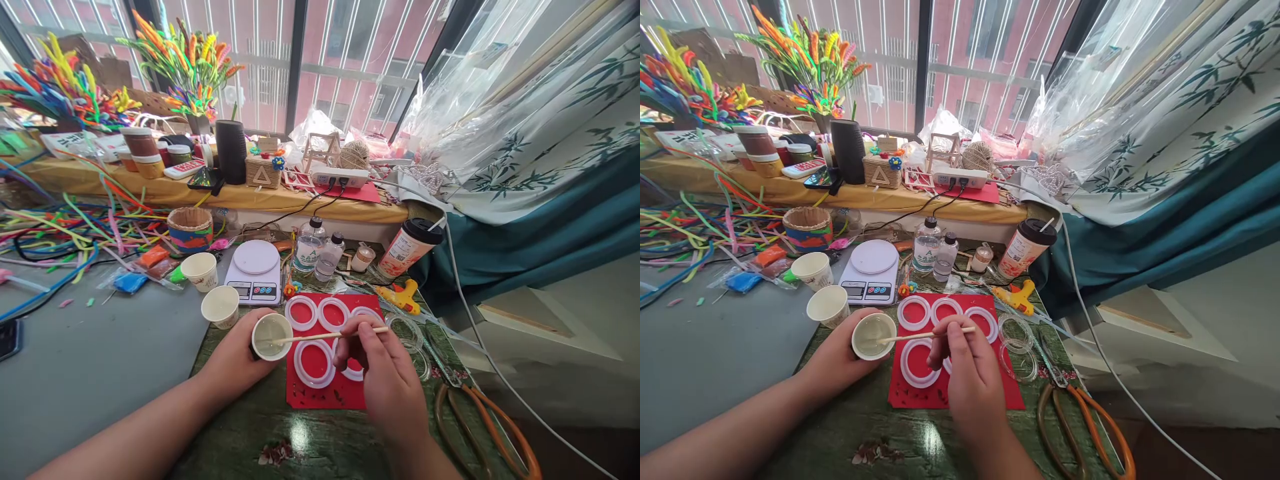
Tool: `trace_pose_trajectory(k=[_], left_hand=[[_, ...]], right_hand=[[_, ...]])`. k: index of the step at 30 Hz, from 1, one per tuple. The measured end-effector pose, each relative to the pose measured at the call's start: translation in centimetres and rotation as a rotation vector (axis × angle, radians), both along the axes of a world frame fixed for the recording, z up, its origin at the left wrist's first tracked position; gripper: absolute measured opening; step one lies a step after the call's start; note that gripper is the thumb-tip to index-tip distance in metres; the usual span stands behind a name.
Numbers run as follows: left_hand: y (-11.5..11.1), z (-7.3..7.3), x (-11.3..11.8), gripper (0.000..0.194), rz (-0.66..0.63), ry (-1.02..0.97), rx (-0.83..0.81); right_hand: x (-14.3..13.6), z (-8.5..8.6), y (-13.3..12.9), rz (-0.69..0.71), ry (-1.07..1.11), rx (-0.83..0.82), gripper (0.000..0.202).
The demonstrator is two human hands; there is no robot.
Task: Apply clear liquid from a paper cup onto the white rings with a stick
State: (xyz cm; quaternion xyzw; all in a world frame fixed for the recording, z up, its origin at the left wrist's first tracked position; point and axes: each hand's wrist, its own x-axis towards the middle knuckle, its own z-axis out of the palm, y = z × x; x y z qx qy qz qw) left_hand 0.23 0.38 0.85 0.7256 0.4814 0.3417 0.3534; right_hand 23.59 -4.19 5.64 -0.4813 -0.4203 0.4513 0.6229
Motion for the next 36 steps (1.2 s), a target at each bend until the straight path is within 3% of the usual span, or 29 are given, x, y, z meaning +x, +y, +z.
trace_pose_trajectory(k=[4, 10, 14, 20, 24, 29, 32, 36], left_hand=[[0.0, -0.1, -0.1, 0.043, 0.002, -0.008, -0.005], [0.0, -0.1, -0.1, 0.045, 0.011, -0.065, -0.020], [0.2, -0.4, -0.2, 0.048, 0.013, -0.061, -0.019], [0.2, -0.5, -0.1, 0.044, 0.016, -0.028, -0.010], [0.2, -0.3, -0.1, 0.044, 0.026, -0.026, -0.011], [0.2, -0.5, -0.1, 0.045, 0.020, -0.043, -0.007], [0.2, -0.5, 0.0, 0.046, 0.015, -0.042, -0.012], [0.1, -0.4, 0.0, 0.045, 0.010, -0.042, -0.019]], right_hand=[[0.1, -0.3, 1.0, -0.078, 0.214, -0.109, 0.042], [0.8, 0.4, 1.2, -0.163, 0.307, -0.022, 0.036], [0.9, 0.4, 0.5, -0.160, 0.229, 0.085, 0.031], [0.3, -0.3, -1.0, -0.002, -0.152, 0.216, 0.031], [0.1, -0.1, -0.8, -0.058, -0.027, 0.172, 0.031], [0.6, 0.4, -0.4, -0.121, 0.105, 0.252, 0.028], [0.6, 0.3, -0.6, -0.121, 0.043, 0.256, 0.028], [0.2, -0.4, -0.9, -0.005, -0.137, 0.189, 0.032]])
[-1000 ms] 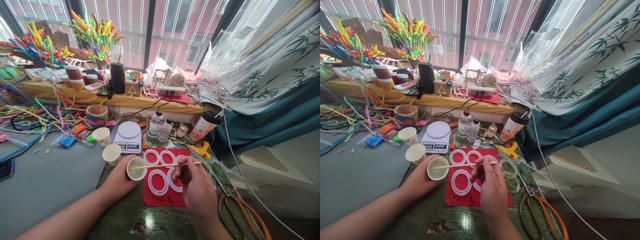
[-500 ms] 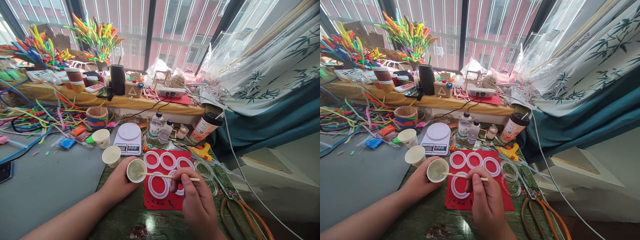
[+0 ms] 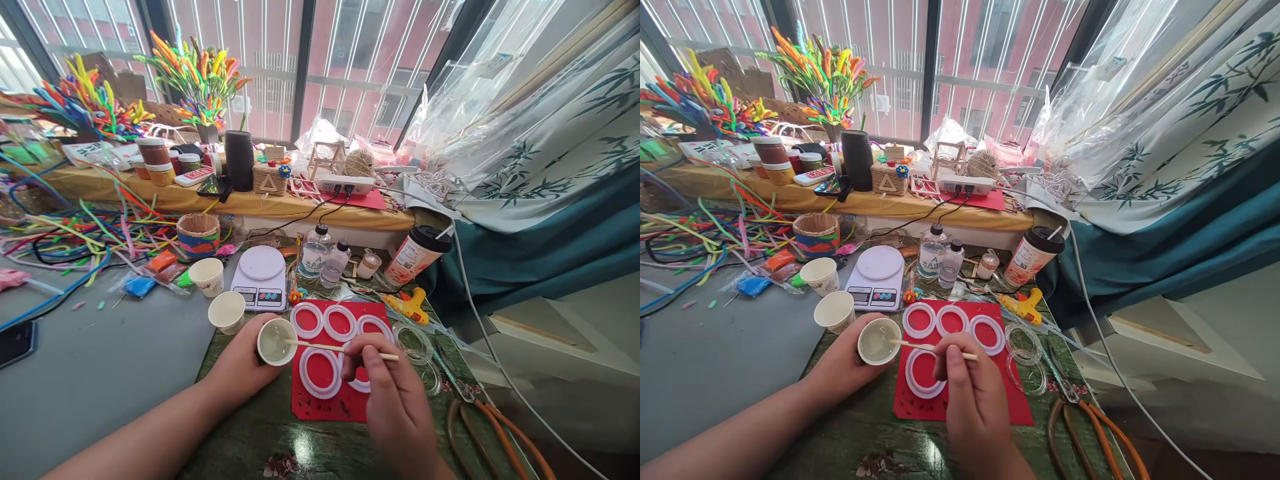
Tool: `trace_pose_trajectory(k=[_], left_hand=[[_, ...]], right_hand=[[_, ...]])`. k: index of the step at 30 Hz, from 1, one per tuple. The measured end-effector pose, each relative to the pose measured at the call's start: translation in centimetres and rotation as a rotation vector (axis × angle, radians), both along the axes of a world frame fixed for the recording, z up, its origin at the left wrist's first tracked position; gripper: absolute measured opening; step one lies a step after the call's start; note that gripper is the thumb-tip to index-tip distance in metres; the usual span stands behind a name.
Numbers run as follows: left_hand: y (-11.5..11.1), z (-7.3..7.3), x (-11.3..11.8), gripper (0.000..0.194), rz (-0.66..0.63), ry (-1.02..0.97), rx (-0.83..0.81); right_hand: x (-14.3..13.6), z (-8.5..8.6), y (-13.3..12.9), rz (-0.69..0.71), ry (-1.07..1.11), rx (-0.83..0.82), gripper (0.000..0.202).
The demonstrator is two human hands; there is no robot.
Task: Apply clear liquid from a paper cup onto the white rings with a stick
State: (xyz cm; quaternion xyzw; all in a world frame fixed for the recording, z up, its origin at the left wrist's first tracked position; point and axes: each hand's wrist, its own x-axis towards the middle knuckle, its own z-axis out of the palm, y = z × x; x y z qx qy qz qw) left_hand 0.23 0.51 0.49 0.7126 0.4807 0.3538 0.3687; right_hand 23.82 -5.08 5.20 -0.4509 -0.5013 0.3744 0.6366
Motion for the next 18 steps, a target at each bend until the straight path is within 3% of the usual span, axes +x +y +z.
trace_pose_trajectory(k=[4, 7, 10, 14, 18], left_hand=[[-0.1, 0.2, 0.0, 0.043, 0.000, 0.002, 0.012], [-0.1, 0.3, 0.0, 0.041, -0.012, -0.012, 0.017], [-0.1, 0.4, 0.0, 0.045, -0.003, -0.020, 0.011], [-0.1, 0.6, 0.1, 0.047, -0.001, -0.018, 0.001], [-0.1, 0.8, 0.1, 0.045, -0.007, -0.015, -0.010]], right_hand=[[-0.1, -0.5, 0.3, 0.037, 0.108, -0.138, 0.037], [0.0, -0.3, 0.9, -0.075, 0.287, -0.185, 0.032], [0.4, 0.3, 1.1, -0.134, 0.397, -0.129, 0.027], [1.0, 1.2, 1.0, -0.141, 0.413, -0.055, 0.027], [1.0, 1.0, 0.6, -0.117, 0.312, -0.045, 0.027]])
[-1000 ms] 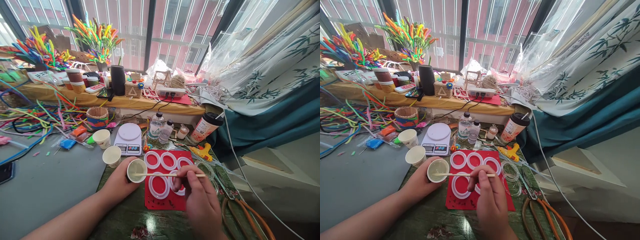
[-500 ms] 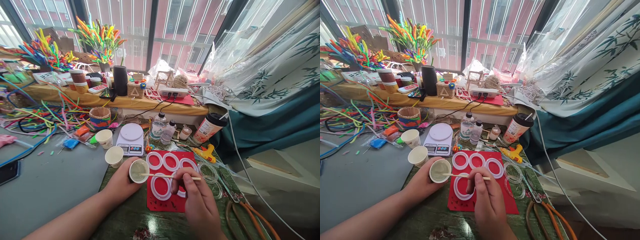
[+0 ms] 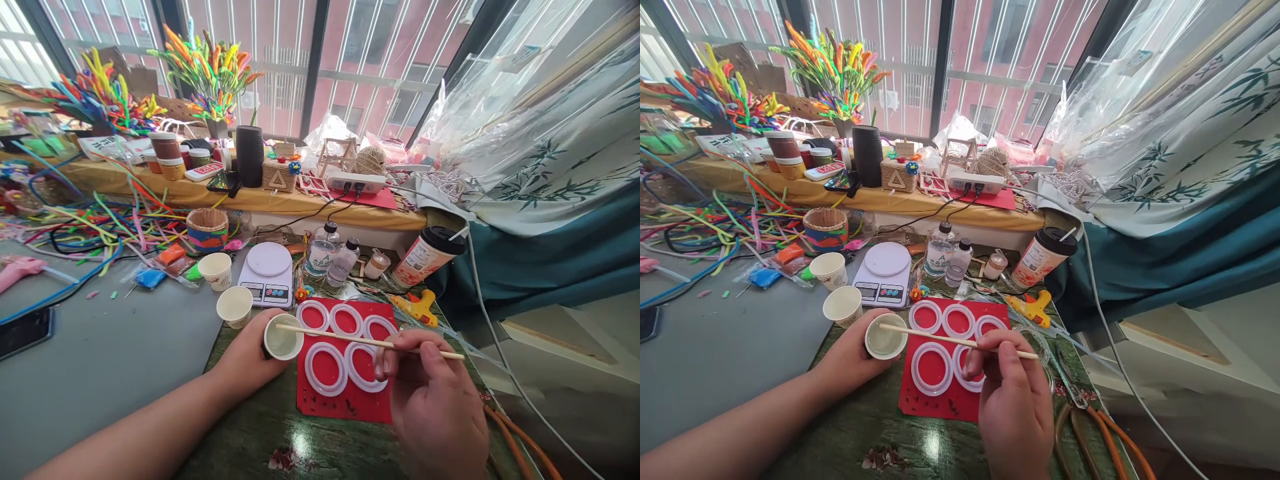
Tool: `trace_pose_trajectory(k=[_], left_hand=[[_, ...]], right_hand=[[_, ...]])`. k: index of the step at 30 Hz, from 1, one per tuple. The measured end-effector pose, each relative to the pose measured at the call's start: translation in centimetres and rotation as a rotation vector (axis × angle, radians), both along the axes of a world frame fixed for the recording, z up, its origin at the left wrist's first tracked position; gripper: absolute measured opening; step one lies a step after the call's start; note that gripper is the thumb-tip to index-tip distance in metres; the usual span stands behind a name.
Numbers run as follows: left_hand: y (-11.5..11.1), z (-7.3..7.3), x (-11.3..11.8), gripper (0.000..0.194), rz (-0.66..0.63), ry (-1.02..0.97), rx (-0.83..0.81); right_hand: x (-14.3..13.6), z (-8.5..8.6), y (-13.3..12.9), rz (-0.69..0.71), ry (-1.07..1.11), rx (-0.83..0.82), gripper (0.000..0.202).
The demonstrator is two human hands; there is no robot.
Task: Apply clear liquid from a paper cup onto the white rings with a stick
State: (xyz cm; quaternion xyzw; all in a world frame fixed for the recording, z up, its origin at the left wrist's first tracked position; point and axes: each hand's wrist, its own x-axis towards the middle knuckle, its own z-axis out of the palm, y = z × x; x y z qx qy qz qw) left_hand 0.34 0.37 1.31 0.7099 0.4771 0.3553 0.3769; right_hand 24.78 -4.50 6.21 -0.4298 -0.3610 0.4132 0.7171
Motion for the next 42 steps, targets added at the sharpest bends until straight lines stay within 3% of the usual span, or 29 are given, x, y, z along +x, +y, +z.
trace_pose_trajectory(k=[6, 9, 15, 18, 22, 24, 29, 32, 38, 42], left_hand=[[0.0, -0.3, -0.1, 0.044, 0.005, 0.021, 0.007], [0.0, -0.3, -0.1, 0.044, 0.002, 0.019, -0.002], [0.0, 0.2, 0.0, 0.043, -0.001, -0.010, -0.013], [0.0, 0.0, -0.1, 0.043, -0.006, -0.012, -0.003], [0.0, -0.4, -0.1, 0.046, 0.003, 0.001, 0.012], [-0.1, -0.5, -0.1, 0.046, 0.008, 0.005, 0.012], [0.0, -0.2, -0.1, 0.044, 0.000, 0.001, 0.001], [0.0, -0.2, -0.1, 0.047, 0.002, 0.012, -0.001], [0.0, -0.6, -0.2, 0.043, -0.006, 0.028, 0.024], [-0.1, -0.5, -0.3, 0.042, -0.008, 0.019, 0.032]], right_hand=[[-0.8, -1.5, -1.1, 0.141, -0.383, 0.010, 0.031], [-1.2, -1.4, -0.9, 0.149, -0.305, 0.001, 0.032], [-1.1, -0.2, -0.3, -0.003, -0.078, 0.054, 0.025], [-0.7, -0.2, -0.7, -0.037, -0.114, 0.102, 0.024], [-0.4, -1.1, -1.2, 0.123, -0.377, 0.052, 0.029], [-0.6, -1.4, -1.3, 0.192, -0.371, 0.034, 0.030], [-0.9, -0.4, -1.1, 0.029, -0.123, 0.082, 0.026], [-0.7, 0.1, -1.0, -0.033, -0.085, 0.125, 0.025], [-0.8, -0.9, -1.3, 0.145, -0.428, 0.072, 0.031], [-1.7, -1.2, -0.7, 0.142, -0.252, -0.011, 0.033]])
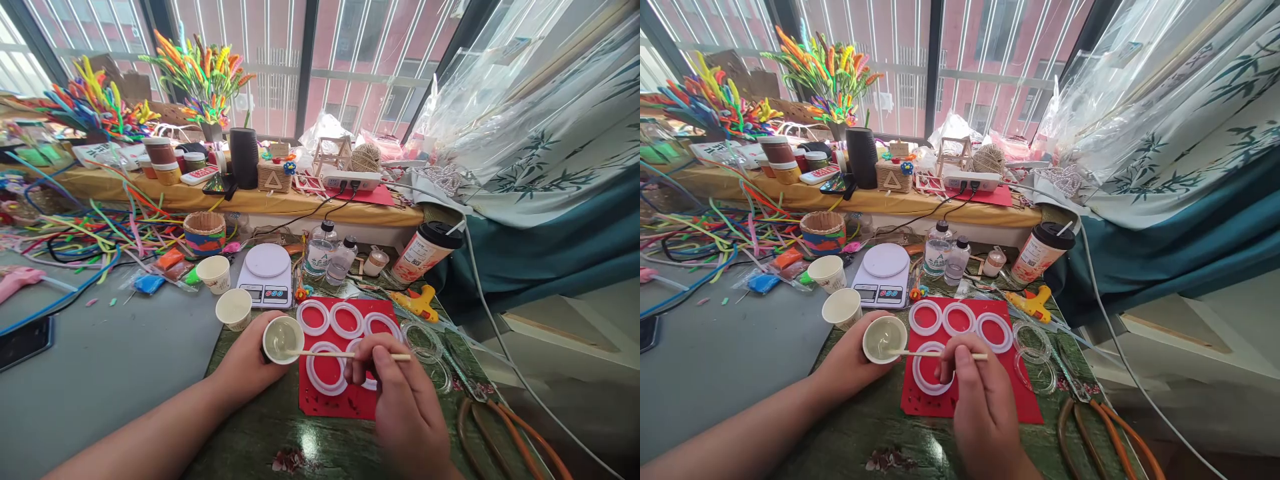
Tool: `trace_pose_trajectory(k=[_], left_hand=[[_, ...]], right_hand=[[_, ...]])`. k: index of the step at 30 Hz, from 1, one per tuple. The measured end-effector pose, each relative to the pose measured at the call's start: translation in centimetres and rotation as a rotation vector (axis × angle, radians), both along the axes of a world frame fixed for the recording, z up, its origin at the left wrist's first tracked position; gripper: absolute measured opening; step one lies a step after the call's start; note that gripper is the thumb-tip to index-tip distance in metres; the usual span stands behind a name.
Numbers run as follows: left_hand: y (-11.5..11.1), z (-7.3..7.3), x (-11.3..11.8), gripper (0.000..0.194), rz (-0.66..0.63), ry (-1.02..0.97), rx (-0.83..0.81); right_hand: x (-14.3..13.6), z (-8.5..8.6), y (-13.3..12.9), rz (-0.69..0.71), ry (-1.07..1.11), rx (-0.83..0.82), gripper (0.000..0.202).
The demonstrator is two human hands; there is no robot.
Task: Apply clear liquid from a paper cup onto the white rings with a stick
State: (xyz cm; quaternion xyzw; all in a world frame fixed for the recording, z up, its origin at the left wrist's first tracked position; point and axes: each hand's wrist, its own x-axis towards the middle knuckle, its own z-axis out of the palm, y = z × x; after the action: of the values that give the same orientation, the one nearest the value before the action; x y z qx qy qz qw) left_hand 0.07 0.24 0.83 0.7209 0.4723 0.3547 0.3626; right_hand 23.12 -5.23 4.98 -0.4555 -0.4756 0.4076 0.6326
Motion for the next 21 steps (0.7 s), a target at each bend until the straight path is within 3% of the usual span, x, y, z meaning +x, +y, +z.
trace_pose_trajectory(k=[4, 10, 17, 21], left_hand=[[-0.1, 0.2, 0.0, 0.044, 0.012, -0.018, -0.002], [0.0, 0.2, 0.0, 0.046, 0.015, -0.025, 0.006], [0.2, -0.1, 0.1, 0.048, 0.065, 0.003, 0.021], [0.2, -0.3, 0.1, 0.048, 0.062, 0.012, 0.027]], right_hand=[[-0.2, 0.1, 1.0, -0.112, 0.252, -0.111, 0.030], [0.7, 1.2, 1.1, -0.204, 0.384, 0.033, 0.028], [1.2, 1.4, 0.7, -0.167, 0.325, 0.149, 0.030], [0.8, 0.6, 0.1, -0.098, 0.038, 0.212, 0.031]])
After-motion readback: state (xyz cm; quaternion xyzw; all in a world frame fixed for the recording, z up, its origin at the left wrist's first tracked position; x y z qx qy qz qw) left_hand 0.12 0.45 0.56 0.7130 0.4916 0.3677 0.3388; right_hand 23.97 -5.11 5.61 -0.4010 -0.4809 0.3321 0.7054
